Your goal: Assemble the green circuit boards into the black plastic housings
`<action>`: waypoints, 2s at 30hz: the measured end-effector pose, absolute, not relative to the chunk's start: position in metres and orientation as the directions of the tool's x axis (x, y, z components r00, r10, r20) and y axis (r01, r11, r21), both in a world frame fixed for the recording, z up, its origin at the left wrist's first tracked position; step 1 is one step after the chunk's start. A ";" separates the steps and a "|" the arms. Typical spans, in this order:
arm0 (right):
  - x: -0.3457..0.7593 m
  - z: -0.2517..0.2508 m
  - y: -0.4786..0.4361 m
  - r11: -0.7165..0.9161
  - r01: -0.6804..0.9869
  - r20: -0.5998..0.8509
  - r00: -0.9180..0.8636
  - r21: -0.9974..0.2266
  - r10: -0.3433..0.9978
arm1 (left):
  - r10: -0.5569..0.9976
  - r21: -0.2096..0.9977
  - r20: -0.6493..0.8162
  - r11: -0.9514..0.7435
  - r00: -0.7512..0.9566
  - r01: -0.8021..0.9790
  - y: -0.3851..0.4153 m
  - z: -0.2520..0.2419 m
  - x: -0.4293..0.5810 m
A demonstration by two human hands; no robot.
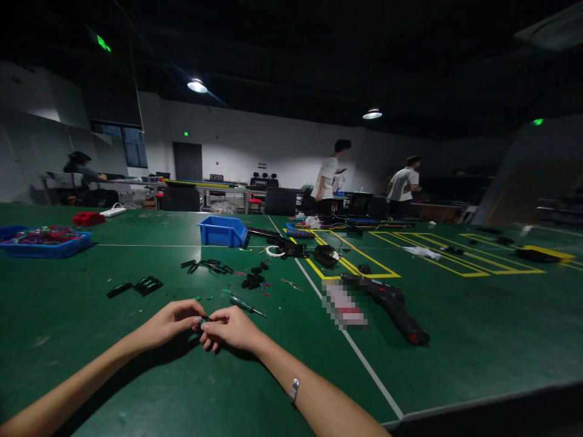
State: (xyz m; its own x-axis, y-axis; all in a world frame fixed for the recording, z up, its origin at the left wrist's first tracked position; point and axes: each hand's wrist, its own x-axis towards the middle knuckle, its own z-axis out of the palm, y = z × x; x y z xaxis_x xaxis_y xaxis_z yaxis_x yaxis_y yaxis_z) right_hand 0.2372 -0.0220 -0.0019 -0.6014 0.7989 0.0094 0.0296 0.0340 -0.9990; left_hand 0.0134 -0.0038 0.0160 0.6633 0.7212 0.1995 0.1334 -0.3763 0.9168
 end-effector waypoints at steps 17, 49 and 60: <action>0.246 -0.007 -0.017 -0.015 0.049 -0.043 -0.647 -0.999 0.761 | 0.690 0.923 0.112 -0.339 0.715 0.182 0.000 0.010 0.012; 0.232 -0.014 -0.016 0.420 0.282 0.358 -0.247 -0.862 0.900 | 0.875 0.955 0.191 -0.270 0.445 0.122 -0.005 -0.011 0.039; 0.231 -0.016 -0.016 0.426 0.257 0.365 -0.255 -0.867 0.896 | 0.872 0.960 0.173 -0.253 0.457 0.119 -0.004 -0.011 0.038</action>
State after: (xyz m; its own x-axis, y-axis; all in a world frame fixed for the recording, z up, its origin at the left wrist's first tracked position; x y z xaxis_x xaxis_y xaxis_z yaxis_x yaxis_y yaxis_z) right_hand 0.2309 -0.0156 -0.0161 -0.2547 0.8956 0.3648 0.2574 0.4264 -0.8671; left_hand 0.0383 -0.0036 -0.0109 0.4573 0.8723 0.1729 0.1190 -0.2527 0.9602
